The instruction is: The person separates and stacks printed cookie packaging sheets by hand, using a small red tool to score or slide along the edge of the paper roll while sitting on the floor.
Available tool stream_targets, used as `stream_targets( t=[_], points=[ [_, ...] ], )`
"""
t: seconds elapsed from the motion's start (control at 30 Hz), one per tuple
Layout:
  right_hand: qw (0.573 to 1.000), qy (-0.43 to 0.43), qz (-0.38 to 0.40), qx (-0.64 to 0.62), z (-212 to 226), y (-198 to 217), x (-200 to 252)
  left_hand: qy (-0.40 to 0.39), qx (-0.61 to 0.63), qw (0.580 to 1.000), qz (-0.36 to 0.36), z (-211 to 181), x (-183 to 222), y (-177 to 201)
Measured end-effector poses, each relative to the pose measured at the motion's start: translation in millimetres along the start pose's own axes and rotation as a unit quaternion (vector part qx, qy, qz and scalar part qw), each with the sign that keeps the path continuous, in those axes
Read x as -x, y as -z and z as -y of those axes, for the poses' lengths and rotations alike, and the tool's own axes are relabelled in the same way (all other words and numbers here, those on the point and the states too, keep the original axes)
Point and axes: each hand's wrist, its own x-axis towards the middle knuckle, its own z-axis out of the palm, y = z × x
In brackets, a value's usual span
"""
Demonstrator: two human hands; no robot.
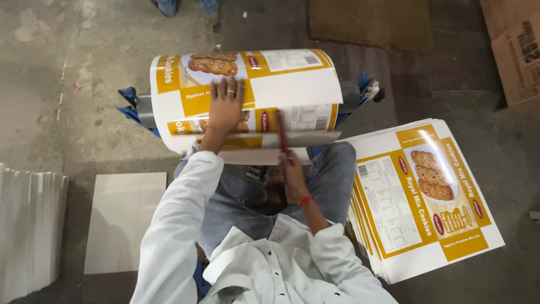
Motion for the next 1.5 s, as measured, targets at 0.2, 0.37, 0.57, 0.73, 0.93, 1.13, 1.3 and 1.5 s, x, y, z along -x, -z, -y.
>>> stream_targets(
  t=[0.2,0.37,0.57,0.73,0.93,1.13,1.3,1.5],
  points=[
    [0.985,0.098,-0.124,-0.073,37.6,66.6,-38.7,0.034,0.020,0.998,0.051,21.2,-46.8,-2.2],
    [0.969,0.107,-0.164,-0.149,40.3,86.1,-75.5,0.054,0.029,0.994,0.086,15.4,-44.6,4.1],
    [0.981,0.079,-0.112,-0.141,-43.7,22.0,-87.0,0.005,-0.020,1.000,-0.023,4.6,8.2,4.0],
    [0.980,0.080,-0.089,-0.161,-96.8,-19.2,-71.6,0.007,-0.016,1.000,0.011,0.4,24.1,5.5],
    [0.934,0.178,-0.177,-0.255,-41.4,50.7,-96.3,-0.004,-0.035,0.999,-0.009,1.6,26.3,10.1],
    [0.951,0.149,-0.038,-0.269,-71.6,5.0,-81.2,0.000,-0.037,0.999,0.012,1.5,18.8,8.6],
    [0.992,-0.013,0.122,0.026,-107.7,-84.3,-37.4,-0.016,-0.053,0.998,0.006,-20.2,33.0,4.9],
    [0.967,-0.159,0.125,-0.157,-47.3,-77.9,-2.4,-0.035,-0.103,0.994,-0.029,-30.0,55.3,28.1]
  ],
)
